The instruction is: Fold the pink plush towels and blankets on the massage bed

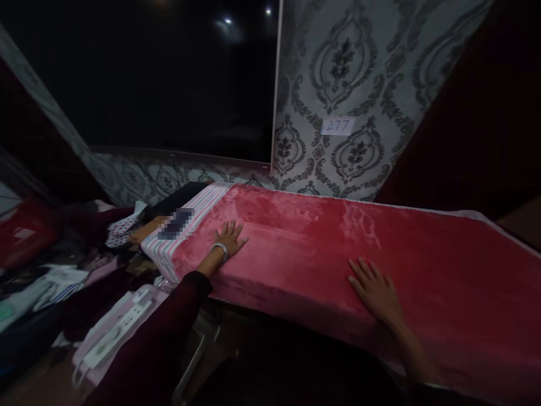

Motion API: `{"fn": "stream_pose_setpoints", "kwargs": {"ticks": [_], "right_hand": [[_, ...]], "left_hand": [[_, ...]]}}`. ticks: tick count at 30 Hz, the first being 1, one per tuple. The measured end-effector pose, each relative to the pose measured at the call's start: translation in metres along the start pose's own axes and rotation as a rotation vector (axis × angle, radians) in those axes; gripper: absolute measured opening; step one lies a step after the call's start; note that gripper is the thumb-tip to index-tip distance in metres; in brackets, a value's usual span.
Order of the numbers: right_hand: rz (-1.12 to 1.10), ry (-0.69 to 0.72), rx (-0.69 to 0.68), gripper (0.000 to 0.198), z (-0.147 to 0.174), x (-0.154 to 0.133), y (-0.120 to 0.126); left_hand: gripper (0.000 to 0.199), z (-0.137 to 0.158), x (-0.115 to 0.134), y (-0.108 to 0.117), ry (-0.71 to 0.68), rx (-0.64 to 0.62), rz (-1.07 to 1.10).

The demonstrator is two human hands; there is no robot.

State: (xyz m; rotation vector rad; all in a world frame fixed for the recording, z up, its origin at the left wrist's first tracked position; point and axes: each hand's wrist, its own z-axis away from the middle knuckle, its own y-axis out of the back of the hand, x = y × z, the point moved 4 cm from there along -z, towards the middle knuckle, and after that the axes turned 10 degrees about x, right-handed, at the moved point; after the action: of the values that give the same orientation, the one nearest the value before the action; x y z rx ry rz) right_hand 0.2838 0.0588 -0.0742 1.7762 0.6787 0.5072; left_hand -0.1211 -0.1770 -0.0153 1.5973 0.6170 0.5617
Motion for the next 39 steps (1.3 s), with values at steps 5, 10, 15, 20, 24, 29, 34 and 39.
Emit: {"fn": "stream_pose_setpoints", "kwargs": {"ticks": [5, 10, 15, 20, 24, 29, 34, 39], "right_hand": [[-0.007, 0.015, -0.003, 0.061, 0.0, 0.005, -0.008], [-0.004, 0.026, 0.022, 0.062, 0.0, 0.005, -0.012], [0.003, 0.023, 0.001, 0.063, 0.0, 0.006, -0.013], [0.005, 0.019, -0.005, 0.061, 0.002, 0.004, -0.006], [0.012, -0.003, -0.03, 0.059, 0.003, -0.002, 0.004], [0.021, -0.037, -0.084, 0.057, -0.002, -0.008, 0.015], [-0.055, -0.081, -0.132, 0.056, -0.01, -0.026, 0.027], [-0.096, 0.014, -0.102, 0.056, 0.006, -0.027, 0.028]], "left_hand": [[0.074, 0.006, -0.049, 0.009, 0.162, -0.007, -0.031], [0.076, -0.005, -0.058, 0.016, 0.238, 0.05, -0.062], [0.067, -0.02, -0.057, 0.008, 0.04, -0.011, -0.042], [0.069, -0.019, -0.086, 0.0, 0.16, -0.031, -0.066], [0.072, -0.012, -0.1, -0.003, 0.204, 0.01, -0.082], [0.074, -0.006, -0.107, -0.002, 0.211, 0.081, -0.075], [0.069, 0.0, -0.049, 0.001, -0.074, 0.147, -0.015], [0.063, 0.018, -0.014, 0.005, -0.104, 0.033, -0.013]]}}
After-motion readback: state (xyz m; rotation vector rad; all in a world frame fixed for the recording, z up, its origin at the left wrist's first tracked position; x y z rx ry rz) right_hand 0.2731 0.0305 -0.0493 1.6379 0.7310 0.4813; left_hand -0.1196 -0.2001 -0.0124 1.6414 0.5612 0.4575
